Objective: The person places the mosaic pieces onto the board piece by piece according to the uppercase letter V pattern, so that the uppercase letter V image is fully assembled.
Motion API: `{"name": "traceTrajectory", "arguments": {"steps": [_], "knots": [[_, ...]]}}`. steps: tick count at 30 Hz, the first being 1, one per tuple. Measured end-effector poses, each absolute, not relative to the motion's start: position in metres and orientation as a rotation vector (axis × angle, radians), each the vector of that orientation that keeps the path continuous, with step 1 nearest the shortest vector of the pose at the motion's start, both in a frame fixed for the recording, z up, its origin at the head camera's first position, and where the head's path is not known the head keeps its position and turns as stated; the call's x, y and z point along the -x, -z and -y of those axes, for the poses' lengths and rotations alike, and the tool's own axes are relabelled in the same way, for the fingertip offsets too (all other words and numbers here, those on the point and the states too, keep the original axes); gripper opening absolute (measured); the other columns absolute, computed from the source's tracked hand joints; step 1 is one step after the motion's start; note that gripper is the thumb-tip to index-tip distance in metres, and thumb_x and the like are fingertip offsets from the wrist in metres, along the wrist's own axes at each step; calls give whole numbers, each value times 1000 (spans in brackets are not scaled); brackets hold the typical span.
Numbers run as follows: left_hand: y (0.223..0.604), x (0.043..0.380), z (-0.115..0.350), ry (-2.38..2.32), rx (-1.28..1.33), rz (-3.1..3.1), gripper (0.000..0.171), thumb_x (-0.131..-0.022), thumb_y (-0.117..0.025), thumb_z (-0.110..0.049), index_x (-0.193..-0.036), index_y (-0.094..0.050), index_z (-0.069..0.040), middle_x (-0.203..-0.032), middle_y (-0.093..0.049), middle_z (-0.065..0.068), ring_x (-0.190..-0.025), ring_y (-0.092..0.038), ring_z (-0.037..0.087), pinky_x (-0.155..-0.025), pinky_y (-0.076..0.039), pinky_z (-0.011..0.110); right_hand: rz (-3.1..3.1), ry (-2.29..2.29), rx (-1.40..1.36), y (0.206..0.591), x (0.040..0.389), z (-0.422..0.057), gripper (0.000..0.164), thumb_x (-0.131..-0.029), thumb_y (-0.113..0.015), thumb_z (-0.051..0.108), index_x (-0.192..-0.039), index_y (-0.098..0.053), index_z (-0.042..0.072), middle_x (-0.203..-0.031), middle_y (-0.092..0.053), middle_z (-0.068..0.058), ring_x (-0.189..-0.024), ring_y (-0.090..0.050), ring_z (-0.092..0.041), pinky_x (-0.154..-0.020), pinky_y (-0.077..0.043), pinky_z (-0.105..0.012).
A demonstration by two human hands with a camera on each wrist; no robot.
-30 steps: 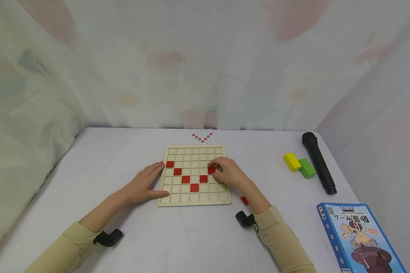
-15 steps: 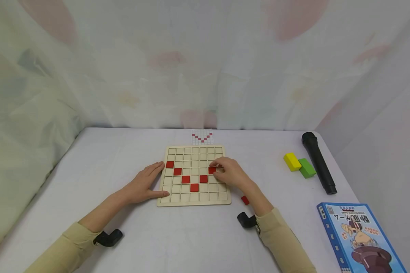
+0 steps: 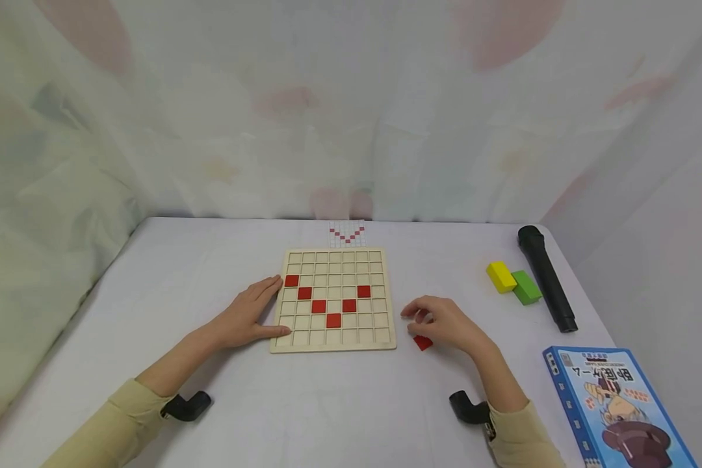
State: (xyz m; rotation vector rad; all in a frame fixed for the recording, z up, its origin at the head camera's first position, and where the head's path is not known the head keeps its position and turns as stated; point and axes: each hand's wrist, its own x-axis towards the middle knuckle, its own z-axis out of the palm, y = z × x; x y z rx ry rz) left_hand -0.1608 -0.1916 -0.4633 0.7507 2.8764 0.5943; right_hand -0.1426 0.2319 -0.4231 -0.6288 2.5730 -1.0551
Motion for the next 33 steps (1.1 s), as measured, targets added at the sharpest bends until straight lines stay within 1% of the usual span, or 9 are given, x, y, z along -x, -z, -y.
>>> {"name": "traceTrajectory", "arguments": {"steps": [4,8,14,19,26,33], "knots": [[464,161,192,-587,-749,-2879,113,-78,-60,-75,-154,-22,-2,-160,-21,12,-145,-20,32,-113,-24,55,-2517,1028,662,421,133,-249,26,-85,-76,13,-109,-68,9,-102,-65,-1,-90,-56,-21,-76,-53,-27],[463,161,191,-597,-745,-2873,113,-77,-60,-76,-154,-21,-2,-160,-21,12,-145,-20,33,-113,-23,55,-2503,988,682,420,128,-258,29,-82,-78,10,-108,-67,10,-102,-64,1,-90,-55,-21,-78,-53,-26],[462,160,191,-591,-739,-2870,114,-77,-60,-76,-155,-21,-2,-160,-21,12,-145,-20,32,-113,-23,55,-2552,950,714,424,129,-259,26,-82,-75,4,-106,-66,11,-96,-61,3,-87,-55,-19,-76,-52,-25],[461,160,191,-592,-737,-2867,113,-78,-61,-75,-155,-21,-2,-160,-20,13,-145,-20,33,-113,-23,55,-2633,915,734,428,133,-256,25,-82,-76,6,-104,-66,11,-90,-59,4,-83,-54,-16,-73,-51,-25],[461,160,190,-591,-738,-2866,113,-78,-62,-74,-154,-21,-1,-160,-21,13,-145,-20,33,-113,-22,54,-2693,901,721,430,137,-253,23,-81,-78,7,-101,-67,10,-83,-58,3,-79,-53,-16,-69,-49,-24],[462,160,190,-578,-731,-2870,114,-77,-61,-75,-154,-20,-1,-160,-20,13,-145,-20,33,-113,-23,54,-2702,936,693,433,142,-252,23,-81,-79,10,-101,-67,11,-83,-58,3,-79,-53,-16,-69,-49,-25]]}}
